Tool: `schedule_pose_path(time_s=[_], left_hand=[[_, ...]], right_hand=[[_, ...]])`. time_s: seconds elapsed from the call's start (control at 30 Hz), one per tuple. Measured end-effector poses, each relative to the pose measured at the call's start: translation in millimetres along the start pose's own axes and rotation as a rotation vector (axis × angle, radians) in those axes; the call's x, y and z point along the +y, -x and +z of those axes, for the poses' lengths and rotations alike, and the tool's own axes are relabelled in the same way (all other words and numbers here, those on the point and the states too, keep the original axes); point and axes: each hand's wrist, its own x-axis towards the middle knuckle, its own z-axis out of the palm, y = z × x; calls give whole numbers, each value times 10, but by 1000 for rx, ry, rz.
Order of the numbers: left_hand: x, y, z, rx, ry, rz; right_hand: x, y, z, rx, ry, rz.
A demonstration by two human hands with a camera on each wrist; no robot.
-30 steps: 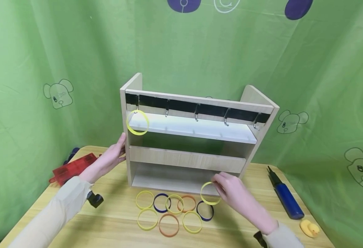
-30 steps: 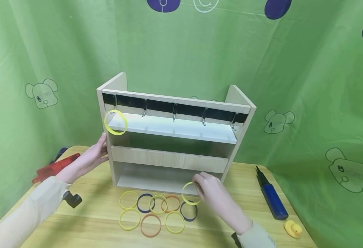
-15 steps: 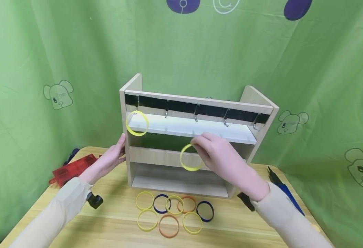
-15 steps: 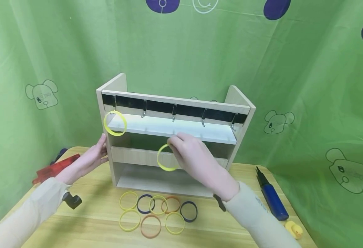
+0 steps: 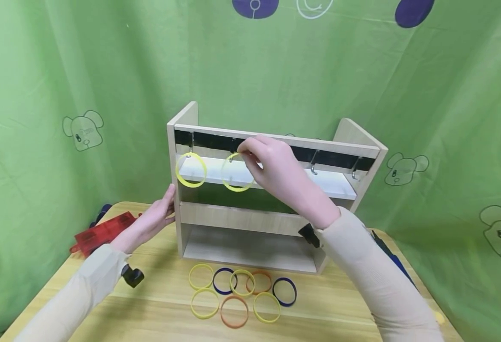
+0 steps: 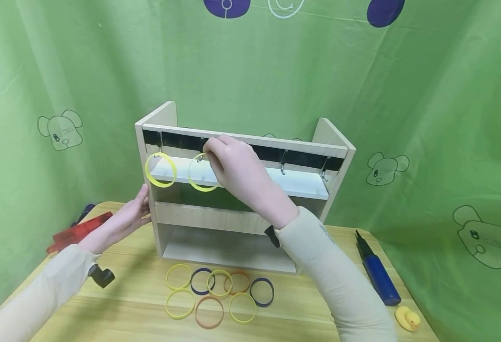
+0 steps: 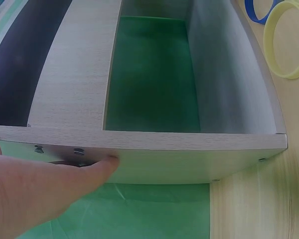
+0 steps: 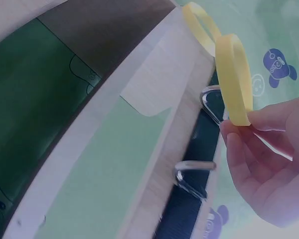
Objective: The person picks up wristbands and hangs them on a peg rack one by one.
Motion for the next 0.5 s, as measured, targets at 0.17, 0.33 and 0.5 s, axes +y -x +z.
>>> schedule_pose_path(time_s=[0.17,0.33,0.5], left_hand=[[-7,3,0,0,-12,-4],[-2,1,-2,-1,-19,-2],[0,-5,-14,-1,-12,4]], right_hand=[[43,-55,121,-11,1,22],[64,-34,202,-51,41,40],[63,-2,231,-67,45,46]])
